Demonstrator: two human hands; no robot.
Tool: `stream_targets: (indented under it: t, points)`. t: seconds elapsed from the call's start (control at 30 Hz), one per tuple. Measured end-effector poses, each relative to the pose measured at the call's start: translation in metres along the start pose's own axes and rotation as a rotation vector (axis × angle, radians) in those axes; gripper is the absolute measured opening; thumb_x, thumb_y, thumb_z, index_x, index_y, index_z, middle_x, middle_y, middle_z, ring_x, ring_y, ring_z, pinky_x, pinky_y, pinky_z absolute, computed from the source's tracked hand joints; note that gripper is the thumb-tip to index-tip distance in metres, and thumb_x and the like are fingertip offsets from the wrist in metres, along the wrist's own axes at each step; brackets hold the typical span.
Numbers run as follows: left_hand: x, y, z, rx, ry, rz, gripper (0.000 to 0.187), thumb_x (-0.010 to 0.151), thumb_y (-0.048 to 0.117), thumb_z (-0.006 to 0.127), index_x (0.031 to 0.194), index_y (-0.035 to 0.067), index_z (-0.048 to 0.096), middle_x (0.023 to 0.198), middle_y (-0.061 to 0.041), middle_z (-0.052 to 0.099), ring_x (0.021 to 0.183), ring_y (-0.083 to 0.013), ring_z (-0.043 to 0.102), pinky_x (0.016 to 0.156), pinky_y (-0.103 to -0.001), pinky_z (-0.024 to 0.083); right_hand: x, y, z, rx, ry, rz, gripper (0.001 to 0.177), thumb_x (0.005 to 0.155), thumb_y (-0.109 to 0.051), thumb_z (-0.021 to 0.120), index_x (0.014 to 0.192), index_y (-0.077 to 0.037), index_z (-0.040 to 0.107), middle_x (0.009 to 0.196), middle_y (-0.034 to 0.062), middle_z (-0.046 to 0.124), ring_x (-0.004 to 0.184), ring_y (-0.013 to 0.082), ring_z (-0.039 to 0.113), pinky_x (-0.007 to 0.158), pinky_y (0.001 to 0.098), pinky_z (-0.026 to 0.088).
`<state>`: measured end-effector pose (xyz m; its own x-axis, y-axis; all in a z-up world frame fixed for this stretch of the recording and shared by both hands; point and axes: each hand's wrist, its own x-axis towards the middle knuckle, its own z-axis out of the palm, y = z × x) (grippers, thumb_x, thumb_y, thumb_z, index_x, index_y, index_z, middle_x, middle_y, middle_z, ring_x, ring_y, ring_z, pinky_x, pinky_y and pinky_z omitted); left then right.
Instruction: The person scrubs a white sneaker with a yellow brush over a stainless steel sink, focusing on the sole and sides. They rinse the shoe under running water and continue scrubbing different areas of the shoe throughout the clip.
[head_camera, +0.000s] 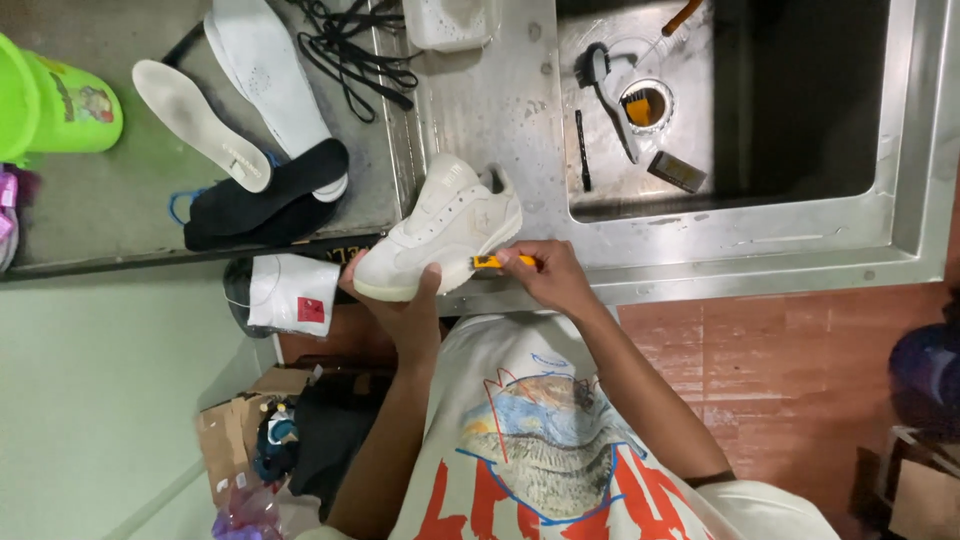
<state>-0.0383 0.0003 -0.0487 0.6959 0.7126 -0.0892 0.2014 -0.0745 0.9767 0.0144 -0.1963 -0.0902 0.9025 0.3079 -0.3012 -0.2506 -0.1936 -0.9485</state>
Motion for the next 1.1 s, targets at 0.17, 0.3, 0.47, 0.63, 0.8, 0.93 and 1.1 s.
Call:
stream_targets:
  t: [0.17,0.3,0.47,0.63,0.8,0.93,1.1]
  points:
    - [0.006,-0.007,0.000,0.004,-0.034,-0.009,0.095,0.081,0.021,0.099,0.150,0.021,0.034,0.149,-0.015,0.036,0.135,-0.0264,0.042,0.114,-0.050,0.043,0.006,-0.017,0.006,0.038,-0.043,-0.067,0.022,0.104,-0.021,0.074,0.087,-0.012,0.085,0.055,0.0068,0.059,0.055,0.0135,0.050,0.058,0.0304,0.045]
    - [0.010,0.014,0.006,-0.004,-0.068,-0.027,0.093,0.082,0.022,0.097,0.151,0.019,0.035,0.143,-0.014,0.038,0.130,-0.0245,0.044,0.109,-0.049,0.048,0.010,0.026,0.003,0.035,-0.020,-0.064,0.023,0.105,-0.019,0.073,0.085,-0.011,0.083,0.057,0.0041,0.057,0.059,0.0117,0.049,0.058,0.0308,0.044]
    - [0.022,-0.003,0.008,-0.062,-0.022,-0.068,0.092,0.082,0.017,0.097,0.151,0.020,0.036,0.144,-0.015,0.040,0.128,-0.0256,0.047,0.103,-0.047,0.052,0.006,0.013,0.000,0.031,0.073,-0.077,0.017,0.105,-0.017,0.072,0.095,-0.011,0.084,0.058,0.0027,0.060,0.058,0.0100,0.050,0.059,0.0276,0.044]
    - [0.033,-0.015,0.004,-0.095,0.029,-0.109,0.093,0.080,0.017,0.098,0.151,0.019,0.038,0.143,-0.018,0.040,0.127,-0.0275,0.050,0.096,-0.047,0.057,-0.004,-0.012,0.009,-0.239,0.226,-0.300,0.017,0.104,-0.016,0.071,0.116,-0.012,0.083,0.078,0.0152,0.076,0.063,0.0333,0.070,0.070,0.0417,0.055]
    - [0.035,-0.018,0.000,-0.164,0.047,-0.189,0.093,0.083,0.014,0.096,0.155,0.020,0.037,0.144,-0.019,0.039,0.126,-0.0272,0.053,0.095,-0.049,0.062,-0.010,0.013,0.030,-0.239,0.397,-0.429,0.028,0.095,-0.006,0.085,0.122,0.002,0.081,0.087,0.0204,0.080,0.070,0.0284,0.076,0.066,0.0368,0.060]
    - [0.041,-0.016,-0.004,-0.157,0.050,-0.247,0.097,0.081,0.017,0.098,0.155,0.024,0.035,0.145,-0.021,0.040,0.123,-0.0312,0.058,0.095,-0.058,0.065,0.003,0.031,0.043,-0.073,0.375,-0.420,0.045,0.089,0.002,0.087,0.132,-0.002,0.076,0.098,0.0227,0.080,0.086,0.0345,0.079,0.078,0.0417,0.060]
    - [0.046,0.001,0.002,-0.183,0.059,-0.308,0.096,0.081,0.018,0.095,0.154,0.022,0.033,0.147,-0.024,0.038,0.120,-0.0315,0.057,0.094,-0.059,0.066,0.001,0.032,0.041,-0.115,0.236,-0.421,0.028,0.097,-0.001,0.076,0.124,-0.004,0.082,0.095,0.0184,0.082,0.083,0.0375,0.078,0.076,0.0429,0.060]
